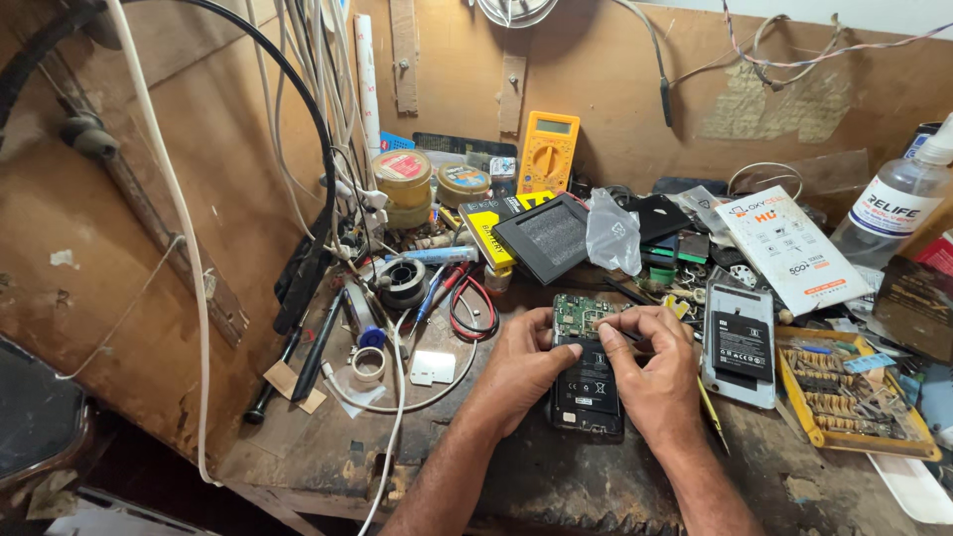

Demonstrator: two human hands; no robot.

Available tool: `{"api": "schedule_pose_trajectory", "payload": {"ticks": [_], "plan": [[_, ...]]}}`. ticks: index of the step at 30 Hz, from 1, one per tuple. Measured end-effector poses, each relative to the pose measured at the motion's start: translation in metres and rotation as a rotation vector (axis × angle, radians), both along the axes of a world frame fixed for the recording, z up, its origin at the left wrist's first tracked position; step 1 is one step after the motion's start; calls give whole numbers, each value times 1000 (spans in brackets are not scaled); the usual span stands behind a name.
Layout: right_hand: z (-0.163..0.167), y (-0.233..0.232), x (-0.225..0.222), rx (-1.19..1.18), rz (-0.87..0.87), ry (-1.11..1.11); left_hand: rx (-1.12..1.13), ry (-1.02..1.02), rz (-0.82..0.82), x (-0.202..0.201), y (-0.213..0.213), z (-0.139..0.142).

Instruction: The person uses a prying tool to remove the old battery from a disassembled smartphone, then places a new battery into the device and presses it into place. The work occurs on a cluttered repair bench with tools and spare parts visible.

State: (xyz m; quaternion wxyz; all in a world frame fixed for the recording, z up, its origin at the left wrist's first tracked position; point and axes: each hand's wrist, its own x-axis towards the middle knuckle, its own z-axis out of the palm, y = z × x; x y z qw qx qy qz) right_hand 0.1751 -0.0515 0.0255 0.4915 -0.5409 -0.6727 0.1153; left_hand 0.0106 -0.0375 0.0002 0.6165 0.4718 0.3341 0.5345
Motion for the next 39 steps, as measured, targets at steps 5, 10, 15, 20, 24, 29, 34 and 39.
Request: {"api": "schedule_pose_trajectory", "payload": {"ticks": [5,10,15,20,24,29,34,39], "plan": [[-3,4,-3,-136,-90,88,-29,-12,3,-1,-1,1],[-9,13,-1,-97,58,186,-1,-9,-8,0,-2,2],[-11,18,0,-156,27,208,5,-13,6,1,-2,0],[-9,15,-2,-149,31,213,38,23,37,2,-2,-5],[-5,12,-4,-134,37,205,37,3,57,2,-1,-7],[-4,12,-8,-77,17,140,17,-111,-20,0,-2,-6],[-9,14,-5,58,37,78,-3,-159,-21,-1,-2,-1],[-14,11,3,58,-14,299,-154,-174,-9,-4,-3,2]]}}
